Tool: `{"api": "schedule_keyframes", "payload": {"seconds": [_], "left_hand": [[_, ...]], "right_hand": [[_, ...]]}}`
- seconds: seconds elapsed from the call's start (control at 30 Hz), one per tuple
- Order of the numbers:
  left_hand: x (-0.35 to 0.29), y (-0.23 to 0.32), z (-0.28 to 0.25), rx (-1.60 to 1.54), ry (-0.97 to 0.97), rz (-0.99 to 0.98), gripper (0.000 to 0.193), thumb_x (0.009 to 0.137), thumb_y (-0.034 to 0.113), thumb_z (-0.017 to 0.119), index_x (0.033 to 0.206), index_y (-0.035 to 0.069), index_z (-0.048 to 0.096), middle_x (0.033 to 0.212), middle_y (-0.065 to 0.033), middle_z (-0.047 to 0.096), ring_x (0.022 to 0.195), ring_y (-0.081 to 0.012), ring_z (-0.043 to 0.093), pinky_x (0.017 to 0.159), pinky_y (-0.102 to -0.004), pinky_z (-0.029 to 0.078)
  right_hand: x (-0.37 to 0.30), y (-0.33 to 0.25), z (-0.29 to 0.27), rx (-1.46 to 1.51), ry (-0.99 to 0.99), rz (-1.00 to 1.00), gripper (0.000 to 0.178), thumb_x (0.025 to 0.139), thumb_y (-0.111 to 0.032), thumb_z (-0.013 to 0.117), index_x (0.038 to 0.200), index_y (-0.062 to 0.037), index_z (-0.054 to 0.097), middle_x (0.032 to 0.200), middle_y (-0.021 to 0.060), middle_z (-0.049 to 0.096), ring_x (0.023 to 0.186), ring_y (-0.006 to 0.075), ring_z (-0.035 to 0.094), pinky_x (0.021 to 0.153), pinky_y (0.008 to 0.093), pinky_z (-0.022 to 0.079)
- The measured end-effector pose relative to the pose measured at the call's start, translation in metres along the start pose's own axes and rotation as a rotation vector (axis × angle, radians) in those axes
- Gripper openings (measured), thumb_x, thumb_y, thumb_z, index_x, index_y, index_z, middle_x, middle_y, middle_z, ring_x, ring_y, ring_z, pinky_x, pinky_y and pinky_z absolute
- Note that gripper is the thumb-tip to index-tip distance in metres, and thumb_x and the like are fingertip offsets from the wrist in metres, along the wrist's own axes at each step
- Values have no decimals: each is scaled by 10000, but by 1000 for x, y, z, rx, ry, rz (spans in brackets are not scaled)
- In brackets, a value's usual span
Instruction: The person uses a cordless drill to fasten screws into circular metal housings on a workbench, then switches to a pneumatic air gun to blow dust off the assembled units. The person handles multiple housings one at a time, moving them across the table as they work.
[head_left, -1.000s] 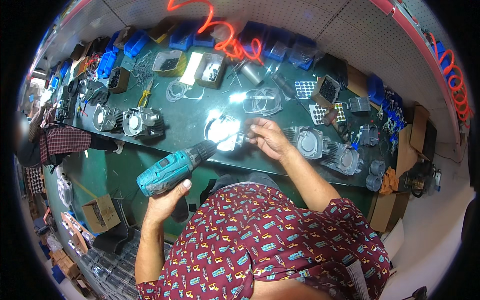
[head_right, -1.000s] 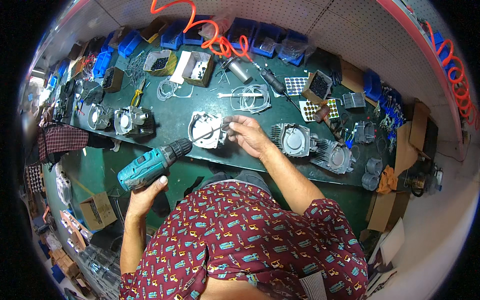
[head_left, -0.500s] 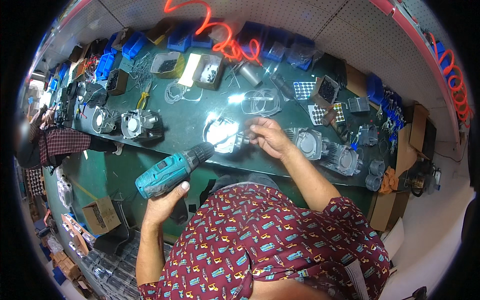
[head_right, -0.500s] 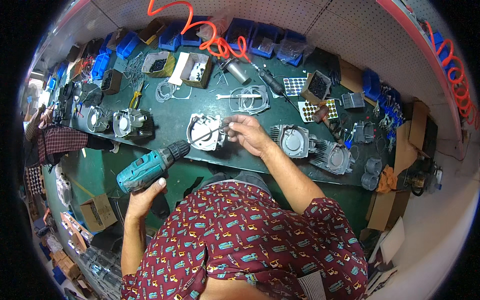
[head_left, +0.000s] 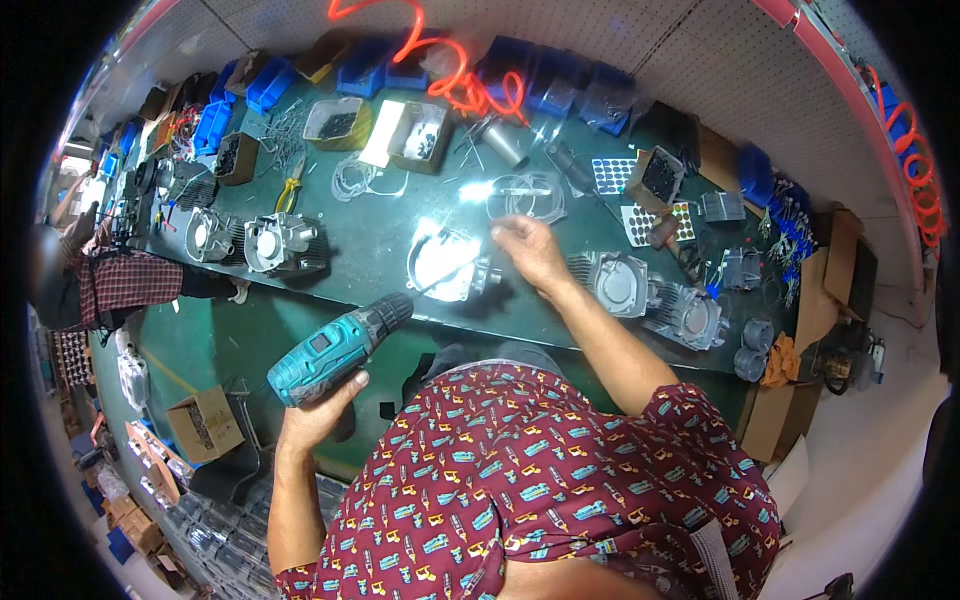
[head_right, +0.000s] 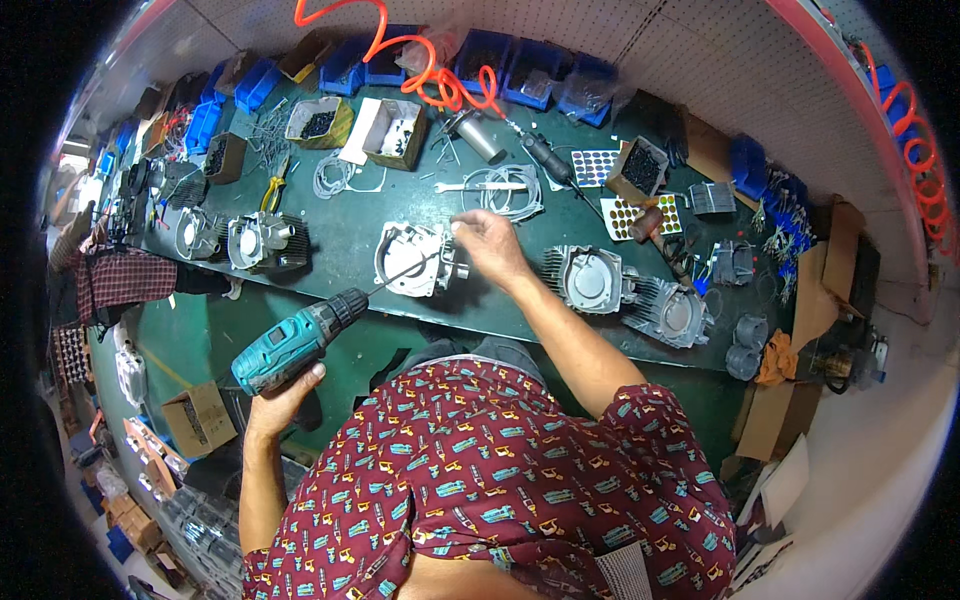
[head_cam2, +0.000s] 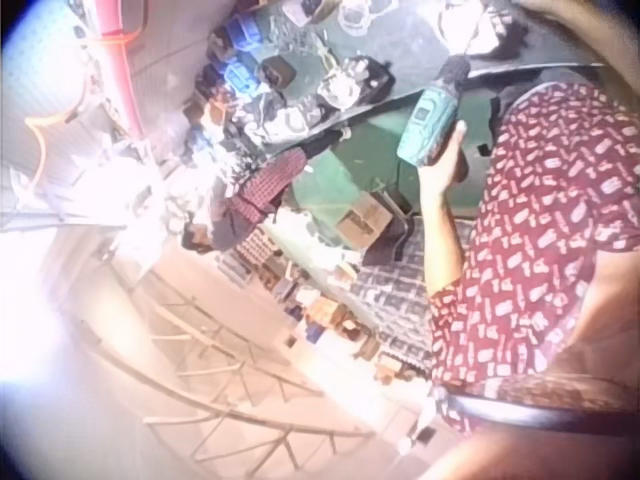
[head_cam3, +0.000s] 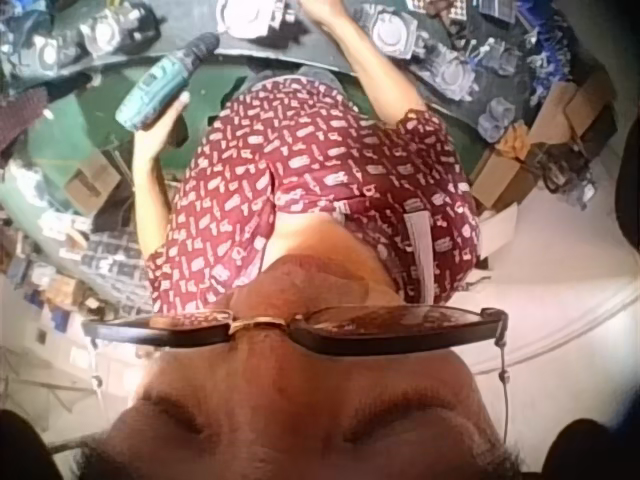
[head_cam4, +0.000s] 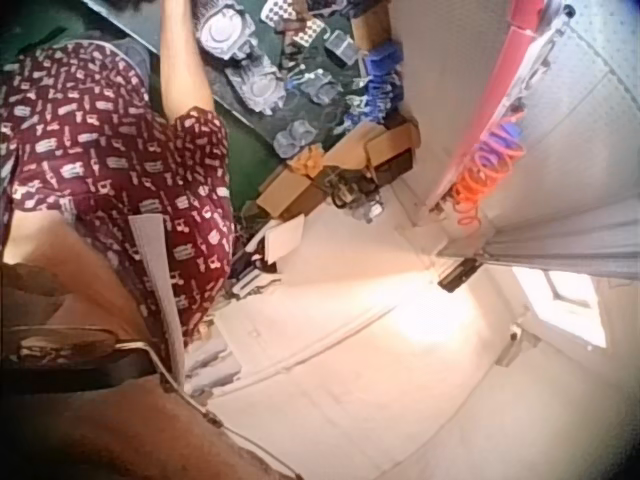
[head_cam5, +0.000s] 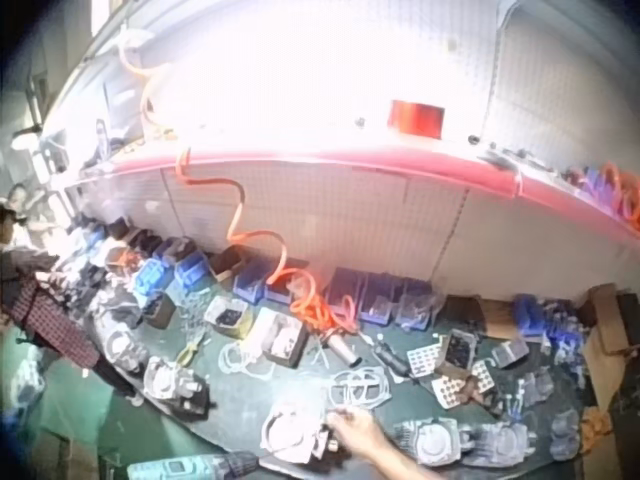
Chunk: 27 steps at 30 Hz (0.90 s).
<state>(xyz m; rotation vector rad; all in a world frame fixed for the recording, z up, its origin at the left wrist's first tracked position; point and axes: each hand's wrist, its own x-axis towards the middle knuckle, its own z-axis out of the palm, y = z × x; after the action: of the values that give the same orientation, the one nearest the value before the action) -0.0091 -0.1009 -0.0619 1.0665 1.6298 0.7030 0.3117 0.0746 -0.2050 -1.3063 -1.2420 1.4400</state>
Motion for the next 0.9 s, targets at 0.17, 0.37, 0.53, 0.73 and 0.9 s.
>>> {"api": "schedule_keyframes", "payload": {"seconds": [0.17, 0.37, 0.53, 0.73, 0.9], "left_hand": [[1, -4, 6, 97, -35, -51, 309, 852, 147, 803, 1124, 42, 700, 1036, -49, 723, 922, -144, 657, 830, -322, 532], [9, 6, 13, 181, -92, -37, 337, 853, 172, 807, 1151, 59, 697, 1035, -47, 725, 934, -143, 657, 852, -323, 535], [20, 26, 16, 319, -108, 122, 244, 795, 154, 800, 994, 35, 725, 835, -112, 737, 751, -185, 706, 719, -323, 556], [34, 103, 30, 949, -182, 269, 332, 754, 170, 793, 1046, 41, 700, 814, -176, 722, 773, -330, 726, 735, -403, 577], [60, 156, 63, 1228, -395, 272, 268, 741, 199, 723, 953, 42, 672, 807, -217, 704, 797, -397, 702, 745, -470, 570]], "right_hand": [[2, 14, 24, -476, 57, -263, 312, 795, -185, 729, 1061, -24, 716, 971, 164, 608, 891, 283, 614, 794, 369, 512], [1, 29, 38, -499, 52, -277, 319, 778, -154, 726, 1071, -28, 710, 1035, 178, 624, 1008, 343, 610, 912, 404, 491], [4, 31, 38, -417, 47, -287, 302, 791, -129, 696, 1072, -18, 702, 1067, 191, 660, 1023, 354, 633, 913, 402, 504], [3, 43, 50, -306, 106, -314, 311, 810, -145, 678, 1083, 5, 687, 1052, 205, 677, 987, 364, 649, 906, 409, 506], [3, 46, 46, -250, 100, -269, 310, 821, -127, 656, 1093, 22, 676, 1054, 217, 674, 1001, 372, 647, 917, 414, 505]]}}
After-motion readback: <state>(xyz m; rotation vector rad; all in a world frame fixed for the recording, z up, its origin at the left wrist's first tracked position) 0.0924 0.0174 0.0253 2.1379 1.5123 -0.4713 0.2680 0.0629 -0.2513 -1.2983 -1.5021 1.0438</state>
